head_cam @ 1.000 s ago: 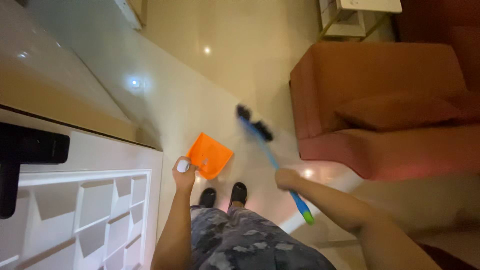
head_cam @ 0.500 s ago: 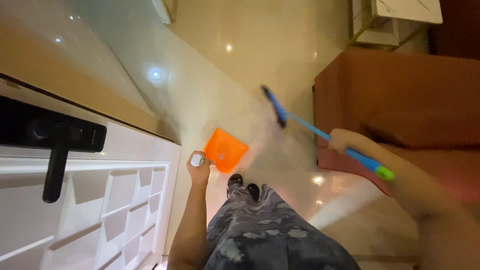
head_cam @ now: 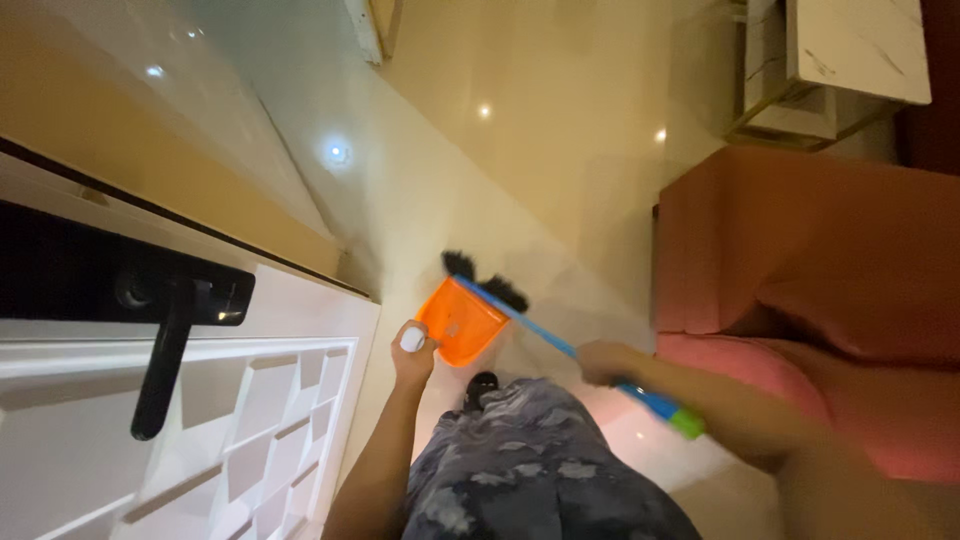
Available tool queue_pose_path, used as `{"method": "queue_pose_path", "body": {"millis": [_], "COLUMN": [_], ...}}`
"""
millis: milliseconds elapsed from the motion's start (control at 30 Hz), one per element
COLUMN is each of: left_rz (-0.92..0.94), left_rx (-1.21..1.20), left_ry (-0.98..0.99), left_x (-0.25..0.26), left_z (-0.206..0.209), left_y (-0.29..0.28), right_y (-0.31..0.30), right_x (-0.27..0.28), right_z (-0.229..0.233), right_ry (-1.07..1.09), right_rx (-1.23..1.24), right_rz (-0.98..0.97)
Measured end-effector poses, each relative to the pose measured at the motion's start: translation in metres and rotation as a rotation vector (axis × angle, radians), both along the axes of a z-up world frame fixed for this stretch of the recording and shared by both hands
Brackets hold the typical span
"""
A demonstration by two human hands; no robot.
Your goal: The person sweeps the floor with a broom and collects debris into a dustpan while moving between a hallway and an outdoor area.
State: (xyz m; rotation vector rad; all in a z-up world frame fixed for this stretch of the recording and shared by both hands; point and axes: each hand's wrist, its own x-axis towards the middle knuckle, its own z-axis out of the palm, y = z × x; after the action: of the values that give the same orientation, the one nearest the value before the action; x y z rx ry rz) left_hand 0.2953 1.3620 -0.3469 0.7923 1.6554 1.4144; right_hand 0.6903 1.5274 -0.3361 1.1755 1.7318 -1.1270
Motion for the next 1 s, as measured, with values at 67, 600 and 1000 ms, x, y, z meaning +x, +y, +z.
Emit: {"method": "queue_pose_path", "body": {"millis": [67,600,1000], "left_rz": [-0.006,0.673,0.892], "left_rx": [-0.023,-0.045,-0.053], "left_ry": [0.073,-0.084,0.078], "left_x": [-0.002,0.064,0.105], "left_z": [-0.001,0.031,-0.005], "left_y": [0.007,0.003,0.018], "right_y": [0.019,0.298,0.173], "right_x": [0.019,-0.128,-0.121], "right_z": [0.01,0.001,-0.038], "right_ry": [0.037,-0.058,0.154], "right_rx": [-0.138,0.391,0.144], "right_rz": [-0.106,0.473,0.93]}}
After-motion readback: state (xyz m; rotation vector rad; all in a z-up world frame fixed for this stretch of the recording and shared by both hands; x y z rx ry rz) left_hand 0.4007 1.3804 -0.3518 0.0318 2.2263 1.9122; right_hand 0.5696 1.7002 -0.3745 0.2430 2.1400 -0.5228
